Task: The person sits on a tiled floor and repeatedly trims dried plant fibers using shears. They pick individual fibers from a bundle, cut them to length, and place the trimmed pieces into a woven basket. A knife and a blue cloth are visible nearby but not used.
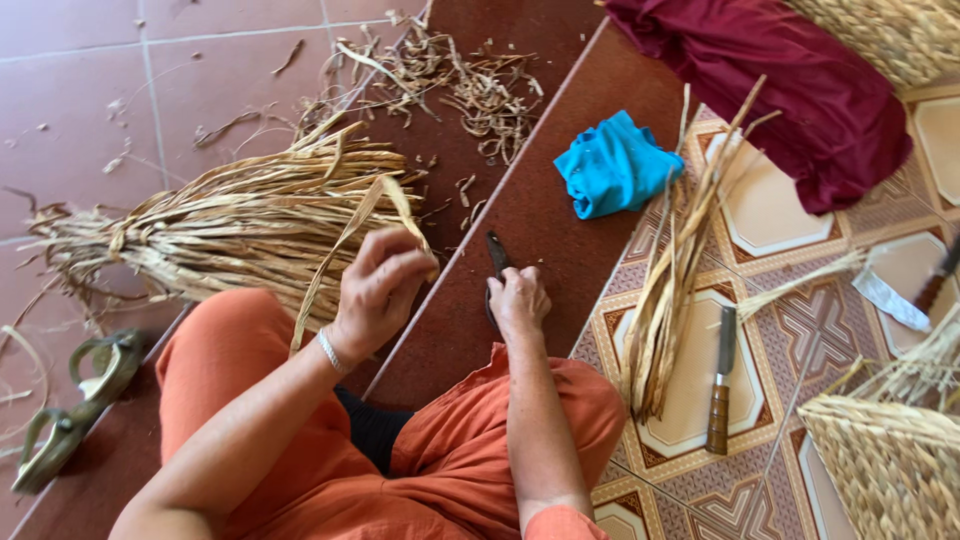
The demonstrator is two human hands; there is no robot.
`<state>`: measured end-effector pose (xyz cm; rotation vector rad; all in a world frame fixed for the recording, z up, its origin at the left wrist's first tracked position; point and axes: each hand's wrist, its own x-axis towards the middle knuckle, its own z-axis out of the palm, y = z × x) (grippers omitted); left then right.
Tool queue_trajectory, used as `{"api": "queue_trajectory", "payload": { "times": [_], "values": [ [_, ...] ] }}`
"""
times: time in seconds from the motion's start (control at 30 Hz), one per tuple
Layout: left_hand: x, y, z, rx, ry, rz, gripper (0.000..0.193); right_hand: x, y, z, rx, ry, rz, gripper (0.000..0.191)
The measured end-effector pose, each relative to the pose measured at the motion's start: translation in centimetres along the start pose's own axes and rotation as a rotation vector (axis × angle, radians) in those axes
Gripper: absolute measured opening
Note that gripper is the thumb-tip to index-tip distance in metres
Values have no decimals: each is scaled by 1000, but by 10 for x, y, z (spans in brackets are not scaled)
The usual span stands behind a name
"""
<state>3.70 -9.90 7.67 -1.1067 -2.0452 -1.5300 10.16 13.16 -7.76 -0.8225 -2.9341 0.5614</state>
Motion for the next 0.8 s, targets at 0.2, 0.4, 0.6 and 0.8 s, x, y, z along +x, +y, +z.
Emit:
{"api": "queue_trajectory", "payload": {
  "times": [0.2,0.4,0.6,0.8],
  "values": [
    [-13,28,17,-78,-311,270,35,-14,-30,-42,1484,-444,90,44],
    [-24,45,28,-20,-532,298,49,-35,-37,-109,1476,-199,16,24],
    [-38,24,38,50,-587,107,54,-23,65,-201,1401,309,-186,18],
    [-53,17,44,34,-641,23,54,-40,179,-235,1126,441,131,17]
  ]
}}
